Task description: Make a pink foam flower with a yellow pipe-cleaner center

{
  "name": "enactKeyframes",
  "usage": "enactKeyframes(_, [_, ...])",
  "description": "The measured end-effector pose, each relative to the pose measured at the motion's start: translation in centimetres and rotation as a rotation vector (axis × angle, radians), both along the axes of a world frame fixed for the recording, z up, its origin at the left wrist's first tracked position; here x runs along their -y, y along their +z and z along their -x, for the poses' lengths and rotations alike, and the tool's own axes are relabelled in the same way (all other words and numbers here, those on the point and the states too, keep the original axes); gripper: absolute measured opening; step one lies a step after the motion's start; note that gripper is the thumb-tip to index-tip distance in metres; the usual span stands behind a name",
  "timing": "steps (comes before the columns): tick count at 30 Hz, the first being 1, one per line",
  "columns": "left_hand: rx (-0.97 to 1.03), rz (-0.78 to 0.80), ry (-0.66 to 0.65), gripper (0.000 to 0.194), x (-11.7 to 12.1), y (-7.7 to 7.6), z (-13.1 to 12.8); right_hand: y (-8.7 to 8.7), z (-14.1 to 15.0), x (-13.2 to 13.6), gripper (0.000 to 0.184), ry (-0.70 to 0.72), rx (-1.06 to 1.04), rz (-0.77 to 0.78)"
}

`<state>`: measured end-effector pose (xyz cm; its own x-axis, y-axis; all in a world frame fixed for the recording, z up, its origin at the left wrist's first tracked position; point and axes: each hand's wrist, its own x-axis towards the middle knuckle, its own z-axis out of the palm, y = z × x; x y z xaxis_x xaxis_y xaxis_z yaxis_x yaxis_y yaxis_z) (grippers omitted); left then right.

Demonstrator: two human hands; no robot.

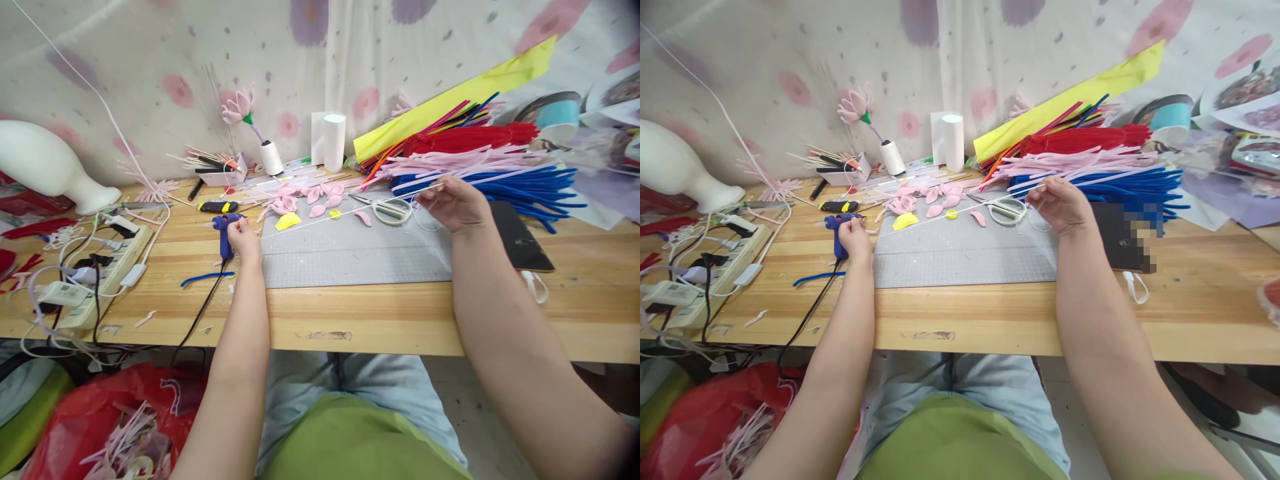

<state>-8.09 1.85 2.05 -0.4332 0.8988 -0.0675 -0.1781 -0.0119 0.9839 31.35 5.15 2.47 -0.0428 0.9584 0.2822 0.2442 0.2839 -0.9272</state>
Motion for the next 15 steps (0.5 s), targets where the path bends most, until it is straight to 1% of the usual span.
enactKeyframes(3, [-0.001, 0.010, -0.041, 0.021, 0.3, 0.3, -1.5, 0.0, 3.1, -0.2, 0.043, 0.120, 0.017, 0.052])
enactKeyframes(6, [0.006, 0.009, -0.131, 0.021, 0.9, 0.1, -4.6, 0.1, 8.0, 0.3, 0.035, 0.326, 0.153, 0.121])
enactKeyframes(8, [0.032, -0.022, -0.196, 0.018, 1.4, -0.4, -7.0, 0.0, 11.2, 1.0, 0.031, 0.430, 0.260, 0.091])
enactKeyframes(10, [0.078, -0.029, -0.303, 0.017, 1.8, -0.9, -8.9, -0.3, 13.6, 1.8, 0.029, 0.449, 0.333, 0.018])
enactKeyframes(11, [0.084, -0.005, -0.360, 0.018, 1.9, -1.3, -9.6, -0.5, 14.5, 2.1, 0.028, 0.431, 0.372, -0.019])
enactKeyframes(12, [0.062, 0.021, -0.391, 0.017, 2.0, -1.6, -10.1, -0.7, 15.1, 2.3, 0.027, 0.407, 0.421, -0.049])
enactKeyframes(13, [0.010, 0.052, -0.402, 0.017, 2.0, -1.8, -10.3, -0.8, 15.5, 2.5, 0.026, 0.382, 0.470, -0.068])
enactKeyframes(15, [-0.183, 0.088, -0.374, 0.017, 2.0, -2.3, -10.3, -1.0, 15.8, 2.7, 0.025, 0.370, 0.552, -0.073])
